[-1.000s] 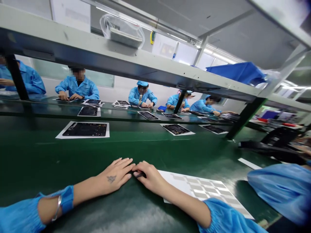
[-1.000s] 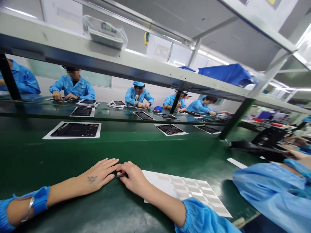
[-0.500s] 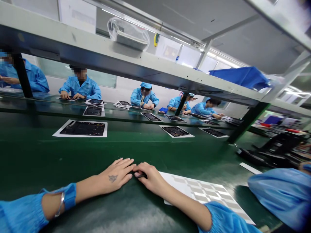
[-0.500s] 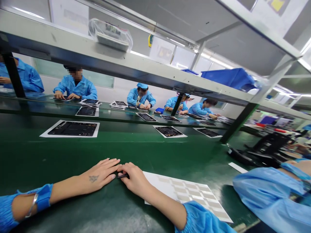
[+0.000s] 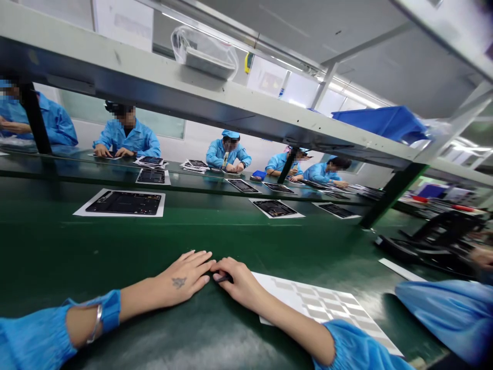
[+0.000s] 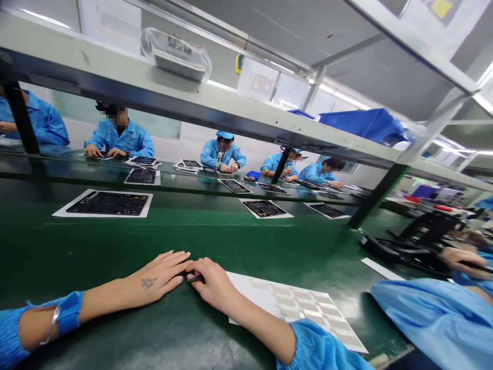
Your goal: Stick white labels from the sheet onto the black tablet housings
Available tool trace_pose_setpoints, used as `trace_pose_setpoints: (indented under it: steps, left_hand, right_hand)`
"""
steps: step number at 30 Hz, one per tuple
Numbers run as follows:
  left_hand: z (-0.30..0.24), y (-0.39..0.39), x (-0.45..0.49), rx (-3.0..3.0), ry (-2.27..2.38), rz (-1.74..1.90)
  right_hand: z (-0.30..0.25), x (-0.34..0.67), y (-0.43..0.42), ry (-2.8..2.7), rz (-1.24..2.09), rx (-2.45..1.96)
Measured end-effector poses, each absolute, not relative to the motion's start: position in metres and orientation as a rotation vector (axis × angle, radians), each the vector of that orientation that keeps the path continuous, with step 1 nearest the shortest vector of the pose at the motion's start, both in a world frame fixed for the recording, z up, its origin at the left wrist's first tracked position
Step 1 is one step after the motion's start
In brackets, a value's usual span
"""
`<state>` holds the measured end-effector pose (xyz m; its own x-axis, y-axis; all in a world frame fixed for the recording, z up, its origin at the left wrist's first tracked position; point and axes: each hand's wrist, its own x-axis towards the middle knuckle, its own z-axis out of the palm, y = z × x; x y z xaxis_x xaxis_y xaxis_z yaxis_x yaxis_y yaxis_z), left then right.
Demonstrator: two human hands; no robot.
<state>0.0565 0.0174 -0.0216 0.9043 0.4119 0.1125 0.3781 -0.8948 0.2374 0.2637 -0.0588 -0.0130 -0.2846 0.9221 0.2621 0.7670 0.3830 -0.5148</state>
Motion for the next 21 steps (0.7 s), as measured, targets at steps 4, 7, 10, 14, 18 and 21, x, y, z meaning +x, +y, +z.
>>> trace_pose_setpoints:
  steps: [4,7,10,14,18,21]
  left_hand:
    - [-0.022,0.0175,0.0559,2.867,0.591,0.252]
    - [-0.0241,0.0189,0.0548,2.86,0.564,0.291]
    - [-0.0254,0.0199,0.0542,2.831,0.537,0.346]
    - [-0.0256,0.0198,0.0544,2.82,0.55,0.326]
    - [-0.0262,0.0198,0.0548,2.829,0.545,0.344]
    - [-0.0254,0.0193,0.0549,2.832,0.559,0.319]
  right_hand:
    - [-0.0127,0.2634,-0.0587,-2.129,0.398,-1.455]
    - [-0.0127,0.2633,-0.0589,-2.13,0.388,-1.451]
    - [-0.0119,0.2629,-0.0592,-2.13,0.391,-1.451]
    - [-0.0114,0.2623,-0.0593,-2.129,0.385,-1.452]
    - [-0.0115,0.2624,-0.0591,-2.131,0.386,-1.451]
    - [-0.0112,0.2624,-0.0592,-2.129,0.388,-1.455]
